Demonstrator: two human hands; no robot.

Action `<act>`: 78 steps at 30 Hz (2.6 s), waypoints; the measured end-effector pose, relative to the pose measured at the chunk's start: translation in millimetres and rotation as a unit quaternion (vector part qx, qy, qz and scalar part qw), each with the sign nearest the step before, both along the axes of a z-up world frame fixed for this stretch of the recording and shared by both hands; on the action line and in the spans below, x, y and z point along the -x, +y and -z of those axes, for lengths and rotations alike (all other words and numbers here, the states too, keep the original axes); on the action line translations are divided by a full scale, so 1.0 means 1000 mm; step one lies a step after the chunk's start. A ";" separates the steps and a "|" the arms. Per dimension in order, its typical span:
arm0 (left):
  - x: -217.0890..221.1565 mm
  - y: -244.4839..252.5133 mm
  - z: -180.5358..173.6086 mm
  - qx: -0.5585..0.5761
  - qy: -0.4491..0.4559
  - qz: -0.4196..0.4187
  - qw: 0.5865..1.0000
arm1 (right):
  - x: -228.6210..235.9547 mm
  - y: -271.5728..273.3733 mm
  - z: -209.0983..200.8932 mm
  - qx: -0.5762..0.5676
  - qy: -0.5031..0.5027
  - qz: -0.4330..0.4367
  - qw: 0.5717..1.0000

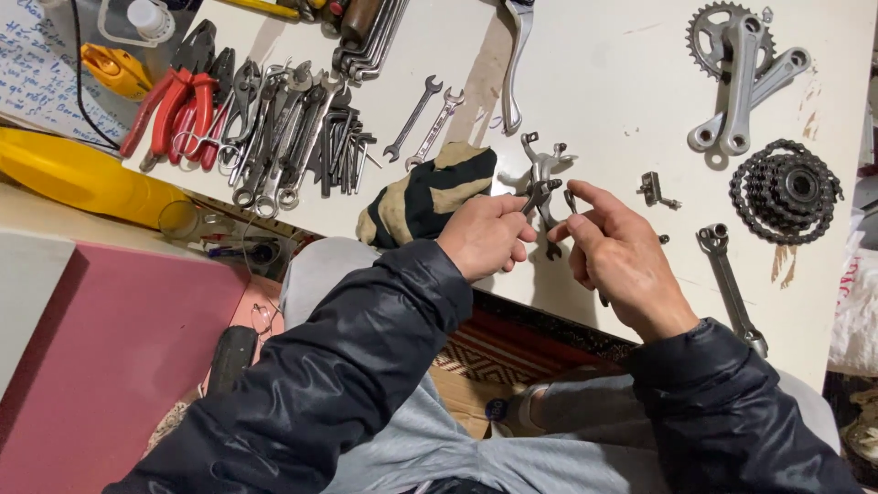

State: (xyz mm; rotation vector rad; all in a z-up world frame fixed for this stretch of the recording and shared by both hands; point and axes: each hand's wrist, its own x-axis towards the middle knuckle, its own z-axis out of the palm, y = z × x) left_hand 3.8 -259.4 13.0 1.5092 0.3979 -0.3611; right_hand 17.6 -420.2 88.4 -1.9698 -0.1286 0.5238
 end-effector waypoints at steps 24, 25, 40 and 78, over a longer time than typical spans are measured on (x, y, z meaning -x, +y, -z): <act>0.012 -0.035 -0.057 -0.269 -0.074 0.118 0.953 | -0.011 0.007 0.002 0.002 0.018 0.026 0.999; 0.013 -0.034 -0.066 -0.258 -0.061 0.114 0.957 | -0.011 0.008 0.003 -0.004 0.015 0.029 0.999; -0.005 -0.019 -0.069 -0.180 -0.037 0.118 0.976 | -0.018 0.007 0.008 -0.024 0.018 0.031 0.999; -0.056 0.006 -0.028 -0.596 -0.288 0.287 0.692 | -0.006 0.013 0.030 0.040 -0.051 0.126 0.990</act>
